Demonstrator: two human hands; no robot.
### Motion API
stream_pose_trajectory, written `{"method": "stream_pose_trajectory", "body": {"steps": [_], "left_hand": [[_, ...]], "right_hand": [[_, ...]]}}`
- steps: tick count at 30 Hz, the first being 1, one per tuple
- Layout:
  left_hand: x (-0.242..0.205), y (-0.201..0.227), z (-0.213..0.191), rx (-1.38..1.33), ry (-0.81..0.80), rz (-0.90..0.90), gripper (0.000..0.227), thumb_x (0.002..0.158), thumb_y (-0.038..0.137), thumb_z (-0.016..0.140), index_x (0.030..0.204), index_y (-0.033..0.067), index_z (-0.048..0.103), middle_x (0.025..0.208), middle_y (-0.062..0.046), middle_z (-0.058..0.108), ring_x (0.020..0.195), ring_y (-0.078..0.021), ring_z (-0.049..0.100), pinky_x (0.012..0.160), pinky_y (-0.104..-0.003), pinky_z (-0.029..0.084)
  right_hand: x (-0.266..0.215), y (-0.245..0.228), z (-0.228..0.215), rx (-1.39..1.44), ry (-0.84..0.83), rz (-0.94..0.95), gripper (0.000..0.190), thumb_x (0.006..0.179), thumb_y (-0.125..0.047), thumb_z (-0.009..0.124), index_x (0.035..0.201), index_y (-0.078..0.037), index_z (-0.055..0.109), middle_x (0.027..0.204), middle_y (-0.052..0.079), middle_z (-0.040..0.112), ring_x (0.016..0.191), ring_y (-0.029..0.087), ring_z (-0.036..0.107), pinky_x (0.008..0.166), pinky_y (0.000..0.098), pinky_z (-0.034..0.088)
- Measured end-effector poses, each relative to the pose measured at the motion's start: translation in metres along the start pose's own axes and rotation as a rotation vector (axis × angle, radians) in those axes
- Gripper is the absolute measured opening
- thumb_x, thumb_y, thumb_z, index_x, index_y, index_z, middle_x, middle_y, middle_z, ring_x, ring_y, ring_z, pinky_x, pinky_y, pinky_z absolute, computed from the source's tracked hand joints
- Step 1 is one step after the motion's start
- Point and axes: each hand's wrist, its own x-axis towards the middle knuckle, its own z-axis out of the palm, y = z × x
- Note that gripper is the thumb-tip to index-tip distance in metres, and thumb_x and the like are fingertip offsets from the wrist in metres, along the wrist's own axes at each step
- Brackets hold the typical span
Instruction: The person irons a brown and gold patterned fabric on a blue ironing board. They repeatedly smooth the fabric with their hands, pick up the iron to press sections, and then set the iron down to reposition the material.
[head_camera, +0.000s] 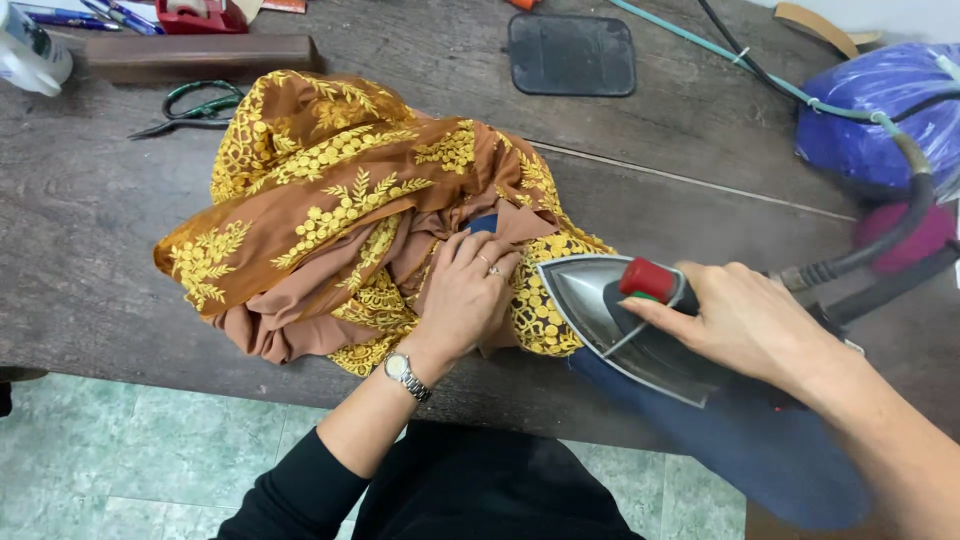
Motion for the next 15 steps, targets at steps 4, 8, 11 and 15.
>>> {"method": "stream_pose_trajectory", "body": {"steps": [4,8,11,15], "left_hand": [[0.010,-0.001,-0.007,-0.141,0.049,-0.127,0.021,0.092,0.017,0.059,0.107,0.0048,0.067,0.100,-0.009,0.062,0.090,-0.0271,0.053,0.076,-0.040,0.041],[0.018,-0.005,0.002,-0.153,0.000,-0.250,0.020,0.092,0.026,0.062,0.093,0.0061,0.063,0.091,-0.010,0.057,0.081,-0.0258,0.051,0.068,-0.039,0.041],[0.026,-0.008,0.004,-0.141,-0.097,-0.213,0.015,0.092,0.010,0.053,0.104,0.0125,0.061,0.096,-0.009,0.058,0.085,-0.0249,0.053,0.066,-0.037,0.045],[0.029,-0.015,0.003,-0.146,-0.162,-0.030,0.026,0.085,0.004,0.062,0.109,0.0139,0.066,0.104,-0.010,0.053,0.090,-0.0267,0.049,0.063,-0.038,0.044]], "right_hand": [[-0.005,-0.003,-0.008,-0.006,-0.073,0.102,0.052,0.083,-0.068,0.046,0.100,-0.024,0.068,0.084,0.010,0.075,0.090,0.034,0.066,0.080,0.0404,0.048],[-0.006,-0.011,-0.012,0.034,-0.064,0.109,0.052,0.083,-0.066,0.046,0.105,-0.026,0.069,0.092,0.012,0.075,0.095,0.035,0.066,0.080,0.0407,0.048],[0.002,-0.005,-0.004,0.037,-0.039,0.080,0.055,0.081,-0.069,0.046,0.100,-0.022,0.069,0.094,0.013,0.075,0.096,0.037,0.066,0.080,0.0423,0.048],[-0.008,-0.004,-0.010,0.060,-0.091,0.188,0.052,0.082,-0.066,0.048,0.103,-0.025,0.072,0.080,0.010,0.075,0.083,0.030,0.069,0.072,0.0361,0.046]]}}
